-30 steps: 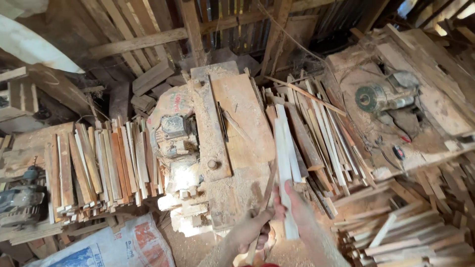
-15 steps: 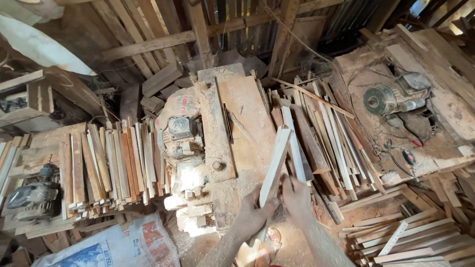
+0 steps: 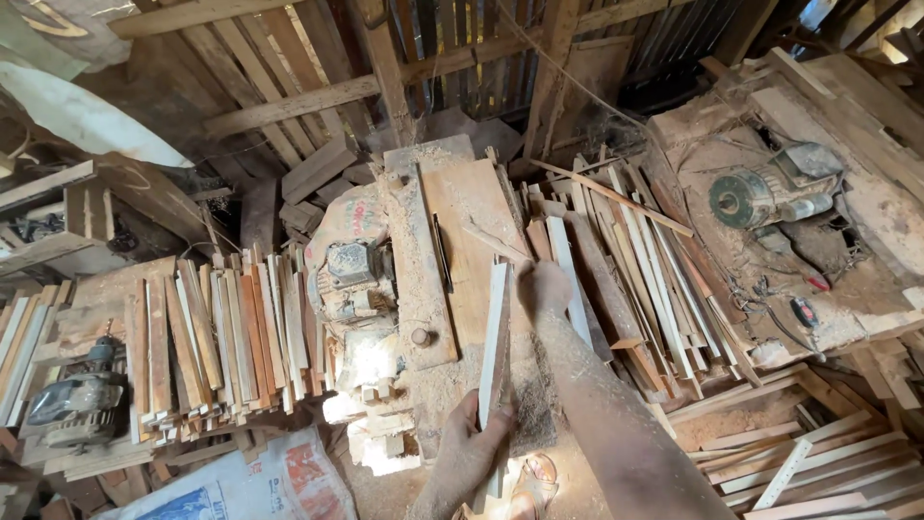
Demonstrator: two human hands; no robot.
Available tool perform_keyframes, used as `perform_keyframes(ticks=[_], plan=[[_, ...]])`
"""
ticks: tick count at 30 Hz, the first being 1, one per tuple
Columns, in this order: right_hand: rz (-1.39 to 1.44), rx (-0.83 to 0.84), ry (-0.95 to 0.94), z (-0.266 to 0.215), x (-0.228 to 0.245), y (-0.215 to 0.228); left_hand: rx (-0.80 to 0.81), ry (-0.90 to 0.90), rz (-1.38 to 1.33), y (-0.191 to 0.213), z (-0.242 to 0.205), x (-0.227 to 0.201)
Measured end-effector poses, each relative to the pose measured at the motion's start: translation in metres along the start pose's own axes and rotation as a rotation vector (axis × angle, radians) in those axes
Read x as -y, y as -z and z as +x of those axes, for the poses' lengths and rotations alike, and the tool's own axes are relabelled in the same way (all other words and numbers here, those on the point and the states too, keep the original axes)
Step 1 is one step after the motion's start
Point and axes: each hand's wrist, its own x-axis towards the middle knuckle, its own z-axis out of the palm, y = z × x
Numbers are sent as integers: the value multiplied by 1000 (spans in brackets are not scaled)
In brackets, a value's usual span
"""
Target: Feeding thin wooden strips into a table saw to cut them to size
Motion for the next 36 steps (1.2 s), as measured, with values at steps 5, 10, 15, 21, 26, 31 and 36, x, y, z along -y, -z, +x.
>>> perform_keyframes(ticks=[5,10,15,21,26,31,36], plan=[[99,-274,290,-4,-9,14,56,38,-72,-1,5,12],[21,21,-52,29,-21,26,126,107,-283,-9,8,-7],[313,-221,216,-24,-19,68,188,130,-501,-13,19,11],[770,90,89,-110,-18,121,366,135,-568,-14,22,5],[755,135,9,-96,-38,143,234,245,162,-17,9,-29],[1474,59,-290,-92,-49,115,199,160,278,-27,15,-24],[1831,25,-680,-99,-59,118,296,263,191,-47,5,-49]])
